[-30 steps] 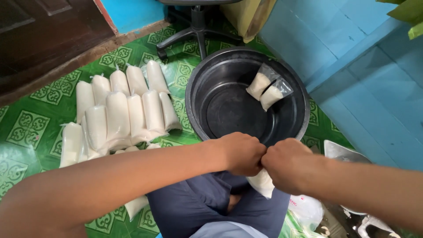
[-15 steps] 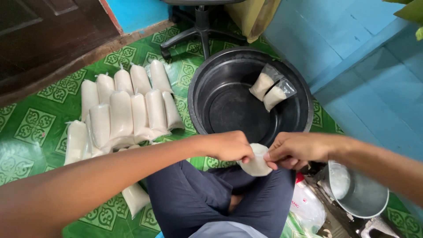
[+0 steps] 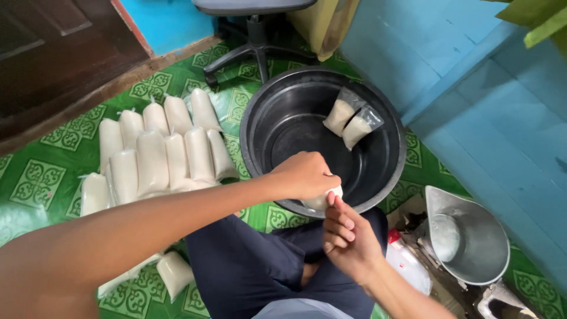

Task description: Tying knots in plastic bags filled with liquid to seal them for packaging.

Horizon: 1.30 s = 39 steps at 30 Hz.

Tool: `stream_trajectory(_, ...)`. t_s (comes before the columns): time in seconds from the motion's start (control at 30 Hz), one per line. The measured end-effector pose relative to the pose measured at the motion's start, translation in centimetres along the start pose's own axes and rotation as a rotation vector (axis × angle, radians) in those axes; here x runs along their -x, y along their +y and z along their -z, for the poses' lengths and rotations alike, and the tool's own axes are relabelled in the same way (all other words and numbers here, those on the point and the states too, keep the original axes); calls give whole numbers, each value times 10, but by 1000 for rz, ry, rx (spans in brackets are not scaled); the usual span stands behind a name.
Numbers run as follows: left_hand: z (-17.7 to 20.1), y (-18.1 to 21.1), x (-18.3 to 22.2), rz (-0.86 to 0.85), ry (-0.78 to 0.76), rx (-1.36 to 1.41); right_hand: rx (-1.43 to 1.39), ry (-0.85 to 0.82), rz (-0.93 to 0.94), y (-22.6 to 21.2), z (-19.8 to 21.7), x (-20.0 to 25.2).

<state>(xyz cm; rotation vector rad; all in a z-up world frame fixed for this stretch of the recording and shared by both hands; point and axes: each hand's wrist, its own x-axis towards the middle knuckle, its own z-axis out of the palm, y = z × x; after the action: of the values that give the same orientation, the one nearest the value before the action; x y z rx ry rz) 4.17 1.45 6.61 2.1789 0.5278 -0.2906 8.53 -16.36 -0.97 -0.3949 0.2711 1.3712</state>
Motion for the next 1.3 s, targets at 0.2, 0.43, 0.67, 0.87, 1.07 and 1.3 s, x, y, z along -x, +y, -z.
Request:
stream_trajectory(0.2,9,38,14,-359,-79,-182,-671,-502,-266,34,4,-12)
stream_trajectory(0.43,4,56,62,-756,-11,-337,-173,-949,-211,39,16,-28)
stream_trajectory(0.67,4,40,115,-1101,165,-133,924,-1141,880,0,-25,-17)
stream_trajectory(0.87,-22,2,112,-965,347,-264,2097,-877,1610,-56,-41,18)
stream_trajectory(1.07,-34,-33,80,-831,540,-453,2923,-482,1248,-61,-42,24)
stream_trajectory(1.3,-73,-72,28,-638,691,-223,2995,-165,1177,-57,-8,-13)
